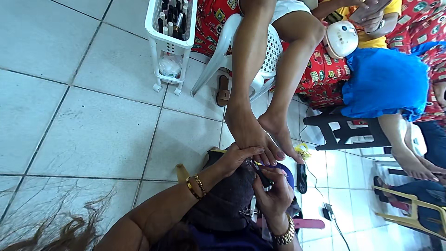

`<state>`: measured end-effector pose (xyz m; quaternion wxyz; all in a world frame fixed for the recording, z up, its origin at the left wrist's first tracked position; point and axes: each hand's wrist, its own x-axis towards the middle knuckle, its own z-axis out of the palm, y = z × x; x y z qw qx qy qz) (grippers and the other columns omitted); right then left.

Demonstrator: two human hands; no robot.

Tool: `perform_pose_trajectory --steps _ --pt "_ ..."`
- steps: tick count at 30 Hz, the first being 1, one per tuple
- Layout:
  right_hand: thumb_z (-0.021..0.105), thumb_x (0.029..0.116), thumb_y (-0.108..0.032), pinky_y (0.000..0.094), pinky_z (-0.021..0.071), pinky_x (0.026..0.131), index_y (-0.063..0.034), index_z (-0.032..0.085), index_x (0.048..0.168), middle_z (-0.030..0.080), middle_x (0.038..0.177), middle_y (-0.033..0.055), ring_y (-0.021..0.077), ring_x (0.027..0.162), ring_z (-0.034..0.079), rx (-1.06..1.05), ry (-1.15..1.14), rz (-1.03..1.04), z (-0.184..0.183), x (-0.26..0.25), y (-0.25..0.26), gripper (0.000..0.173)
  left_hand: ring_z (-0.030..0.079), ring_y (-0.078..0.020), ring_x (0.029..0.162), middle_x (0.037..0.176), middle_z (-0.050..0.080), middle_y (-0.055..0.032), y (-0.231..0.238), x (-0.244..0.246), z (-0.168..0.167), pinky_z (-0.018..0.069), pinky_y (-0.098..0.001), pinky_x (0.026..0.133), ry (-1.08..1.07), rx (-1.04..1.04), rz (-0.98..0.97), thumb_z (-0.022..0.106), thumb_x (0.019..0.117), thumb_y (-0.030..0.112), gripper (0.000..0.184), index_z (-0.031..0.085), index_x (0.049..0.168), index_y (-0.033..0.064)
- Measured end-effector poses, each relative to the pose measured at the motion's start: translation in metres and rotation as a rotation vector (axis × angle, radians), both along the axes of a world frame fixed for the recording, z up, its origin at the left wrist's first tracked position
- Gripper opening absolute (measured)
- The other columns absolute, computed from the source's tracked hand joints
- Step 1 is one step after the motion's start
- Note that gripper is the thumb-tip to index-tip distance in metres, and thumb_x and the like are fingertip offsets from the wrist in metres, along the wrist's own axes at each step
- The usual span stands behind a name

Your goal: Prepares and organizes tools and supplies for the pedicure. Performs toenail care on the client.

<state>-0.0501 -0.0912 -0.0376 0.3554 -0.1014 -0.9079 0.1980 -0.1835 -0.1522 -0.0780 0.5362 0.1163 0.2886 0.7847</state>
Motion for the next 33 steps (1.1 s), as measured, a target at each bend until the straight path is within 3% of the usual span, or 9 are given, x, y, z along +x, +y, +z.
perform_pose_trajectory --steps 12,19,24,29,33 --pt "0.065 0.0876 -0.013 0.0127 0.0502 0.071 -0.0016 0.064 0.089 0.067 0.079 0.0101 0.0064 0.076 0.065 0.112 -0.019 -0.038 -0.001 -0.005 -0.002 0.012 0.069 -0.0069 0.080 0.081 0.071 0.0011 0.000 0.000 -0.001 0.0562 -0.0258 0.081 0.008 -0.019 -0.009 0.060 0.0996 0.008 0.010 0.068 0.094 0.0072" --pt "0.065 0.0894 -0.013 0.0113 0.0507 0.075 -0.0031 0.062 0.092 0.066 0.082 0.0079 0.0033 0.080 0.065 0.055 -0.009 -0.013 0.001 -0.003 -0.002 0.011 0.069 -0.0071 0.081 0.080 0.071 0.0017 0.001 0.000 -0.001 0.0560 -0.0265 0.083 0.015 -0.004 0.002 0.059 0.0994 0.007 0.011 0.069 0.093 0.0077" --pt "0.066 0.0864 -0.013 0.0126 0.0493 0.069 -0.0014 0.064 0.086 0.064 0.075 0.0096 0.0061 0.073 0.063 0.122 -0.024 -0.055 0.001 -0.007 -0.002 0.012 0.069 -0.0069 0.082 0.083 0.072 0.0014 -0.001 0.000 0.000 0.0563 -0.0261 0.082 0.021 -0.024 -0.013 0.059 0.0999 0.007 0.010 0.068 0.095 0.0066" --pt "0.065 0.0881 -0.015 0.0118 0.0509 0.074 -0.0028 0.061 0.088 0.069 0.082 0.0083 0.0029 0.081 0.066 0.000 -0.040 -0.008 0.006 0.001 -0.001 0.013 0.067 -0.0057 0.075 0.077 0.070 0.0027 0.000 -0.001 -0.001 0.0555 -0.0242 0.076 0.016 -0.004 -0.028 0.058 0.1004 0.008 0.013 0.068 0.092 0.0088" --pt "0.068 0.0881 -0.016 0.0103 0.0522 0.076 -0.0053 0.062 0.095 0.069 0.085 0.0026 -0.0023 0.084 0.065 -0.156 -0.049 0.032 0.012 0.015 0.000 0.013 0.065 -0.0055 0.066 0.075 0.070 0.0011 -0.001 -0.002 0.000 0.0550 -0.0209 0.065 0.002 0.006 -0.060 0.056 0.1024 0.010 0.016 0.068 0.092 0.0078"
